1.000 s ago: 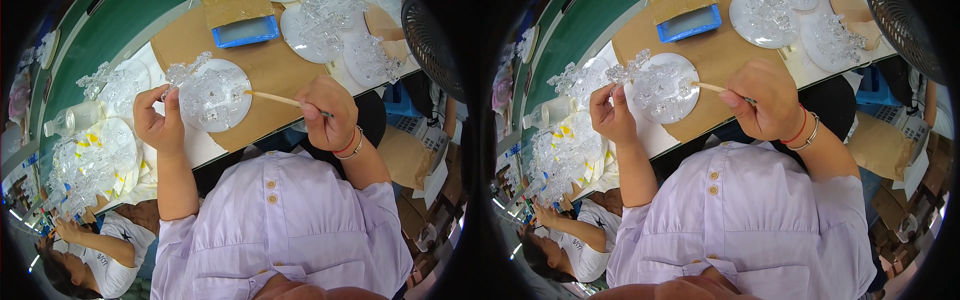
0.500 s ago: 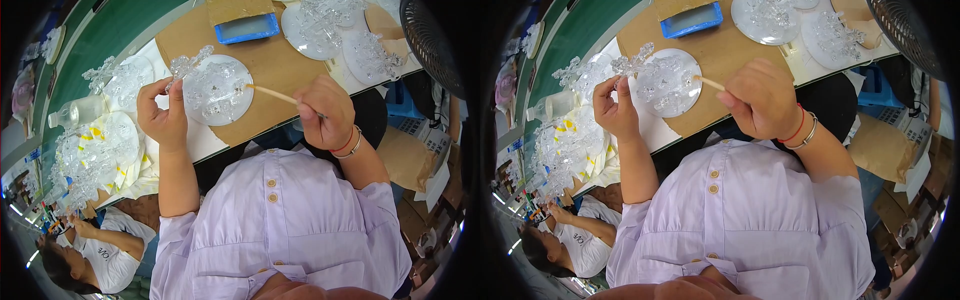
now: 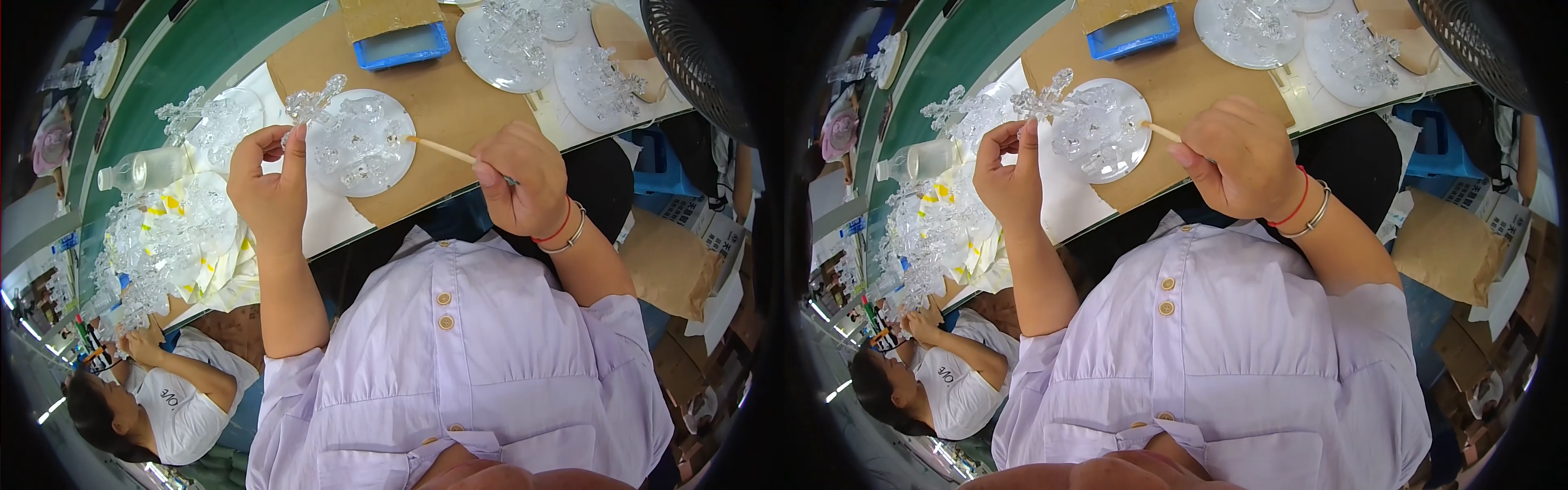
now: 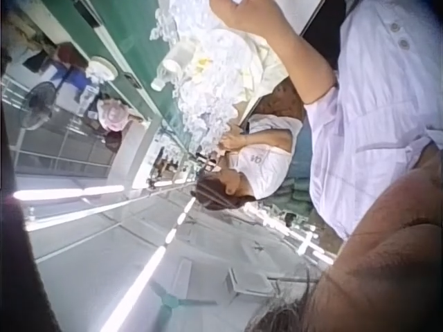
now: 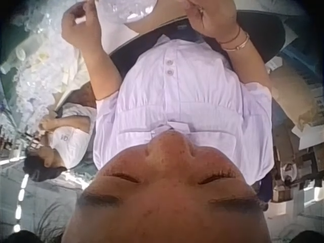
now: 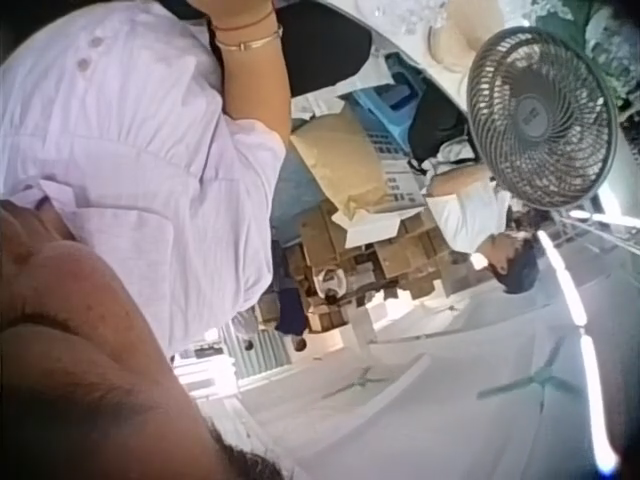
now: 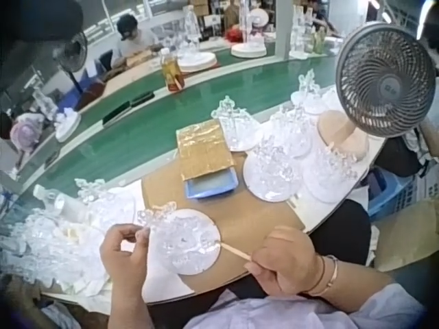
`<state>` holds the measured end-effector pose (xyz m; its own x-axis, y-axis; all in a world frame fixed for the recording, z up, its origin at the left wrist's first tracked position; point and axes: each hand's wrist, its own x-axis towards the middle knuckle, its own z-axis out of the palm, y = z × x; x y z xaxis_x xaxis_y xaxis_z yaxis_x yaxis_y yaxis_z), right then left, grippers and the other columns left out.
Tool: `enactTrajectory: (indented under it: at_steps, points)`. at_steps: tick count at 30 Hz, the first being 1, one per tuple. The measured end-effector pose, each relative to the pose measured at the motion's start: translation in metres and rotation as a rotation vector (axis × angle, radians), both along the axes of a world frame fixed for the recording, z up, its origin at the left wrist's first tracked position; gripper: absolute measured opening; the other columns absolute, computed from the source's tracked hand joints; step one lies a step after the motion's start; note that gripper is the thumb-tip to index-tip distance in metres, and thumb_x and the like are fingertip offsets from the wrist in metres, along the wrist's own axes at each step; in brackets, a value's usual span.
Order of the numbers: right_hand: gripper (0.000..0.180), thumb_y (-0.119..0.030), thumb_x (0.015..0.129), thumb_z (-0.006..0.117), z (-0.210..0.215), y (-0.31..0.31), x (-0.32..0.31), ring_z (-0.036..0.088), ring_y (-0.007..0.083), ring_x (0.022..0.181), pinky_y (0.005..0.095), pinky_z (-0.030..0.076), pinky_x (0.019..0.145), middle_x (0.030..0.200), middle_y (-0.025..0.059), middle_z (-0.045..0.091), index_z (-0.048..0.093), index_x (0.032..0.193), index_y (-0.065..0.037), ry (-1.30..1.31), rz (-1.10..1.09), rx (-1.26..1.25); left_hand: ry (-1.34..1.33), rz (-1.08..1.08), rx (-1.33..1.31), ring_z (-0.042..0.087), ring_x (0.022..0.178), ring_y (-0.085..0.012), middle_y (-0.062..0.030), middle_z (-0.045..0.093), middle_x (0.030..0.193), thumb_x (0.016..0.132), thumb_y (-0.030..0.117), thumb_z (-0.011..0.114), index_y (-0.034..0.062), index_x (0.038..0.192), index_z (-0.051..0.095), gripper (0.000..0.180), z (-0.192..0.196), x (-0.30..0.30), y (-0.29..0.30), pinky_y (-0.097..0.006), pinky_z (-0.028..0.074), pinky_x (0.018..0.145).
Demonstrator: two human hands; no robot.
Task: Applying adhesive with a brush to clear decorative lighting components and assembling them on a production line.
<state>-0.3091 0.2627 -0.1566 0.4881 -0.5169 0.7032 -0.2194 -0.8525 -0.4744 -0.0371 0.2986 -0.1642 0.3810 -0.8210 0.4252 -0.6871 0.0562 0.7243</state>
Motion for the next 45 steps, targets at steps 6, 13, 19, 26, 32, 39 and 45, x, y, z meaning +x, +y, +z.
enactTrajectory:
  at_steps: [6,13,19,26,32,39,45]
  points:
    - [0.007,-0.004,0.088,0.060,0.004,0.013,0.001,0.052,0.0244,0.057,0.0340,0.040,0.054,0.075,0.0091,0.060,0.054,0.089,-0.003,0.025,0.030,-0.008,-0.029,0.015,-0.002,0.058,0.066,-0.0136,-0.0053,0.064,0.075,0.079,0.015,0.078,0.0025,0.084,0.067,0.017,0.003,-0.004,0.011,-0.026,0.048,0.064]
    - [0.009,-0.007,0.087,0.061,0.004,0.023,0.008,0.051,0.0249,0.055,0.0346,0.040,0.053,0.073,0.0092,0.059,0.054,0.084,-0.003,0.021,0.064,-0.027,-0.063,0.023,-0.017,0.058,0.066,-0.0146,-0.0058,0.063,0.074,0.079,0.013,0.077,0.0030,0.082,0.066,0.015,0.004,-0.009,0.022,-0.026,0.049,0.064]
    - [0.007,-0.006,0.088,0.061,0.001,0.023,0.007,0.051,0.0248,0.055,0.0340,0.040,0.053,0.074,0.0096,0.060,0.054,0.087,-0.002,-0.005,0.059,-0.012,-0.083,-0.022,0.067,0.060,0.073,-0.0166,-0.0075,0.065,0.083,0.079,0.013,0.077,0.0028,0.092,0.065,0.021,0.013,-0.010,0.031,-0.028,0.050,0.069]
    - [0.004,-0.002,0.089,0.058,0.006,0.016,-0.003,0.052,0.0246,0.056,0.0332,0.040,0.054,0.075,0.0092,0.061,0.054,0.089,-0.002,-0.024,0.009,0.013,0.024,-0.397,0.028,0.061,0.091,-0.0194,-0.0079,0.066,0.106,0.080,0.003,0.073,0.0062,0.118,0.062,0.040,0.051,0.007,0.007,-0.030,0.050,0.081]
    - [0.004,-0.002,0.089,0.059,0.006,0.014,-0.006,0.053,0.0244,0.058,0.0327,0.041,0.054,0.074,0.0094,0.061,0.055,0.090,-0.002,-0.030,0.006,0.029,-0.109,-0.577,0.205,0.067,0.090,-0.0191,-0.0079,0.070,0.107,0.082,-0.001,0.069,0.0040,0.104,0.067,0.023,0.060,0.015,-0.009,-0.029,0.054,0.078]
    - [0.004,-0.001,0.092,0.056,0.005,-0.005,-0.018,0.056,0.0238,0.061,0.0309,0.045,0.058,0.073,0.0113,0.060,0.053,0.092,0.000,-0.041,-0.067,0.094,-0.120,-0.477,0.197,0.068,0.086,-0.0191,-0.0087,0.070,0.102,0.081,0.002,0.071,0.0037,0.102,0.067,0.022,0.056,-0.001,-0.006,-0.029,0.055,0.075]
    - [0.007,-0.003,0.091,0.058,-0.001,-0.020,-0.024,0.056,0.0252,0.061,0.0321,0.045,0.058,0.073,0.0112,0.060,0.053,0.095,0.000,-0.041,-0.057,0.024,-0.114,-0.406,0.145,0.067,0.083,-0.0192,-0.0097,0.070,0.100,0.081,0.003,0.072,0.0043,0.103,0.068,0.023,0.052,-0.015,-0.001,-0.029,0.055,0.074]
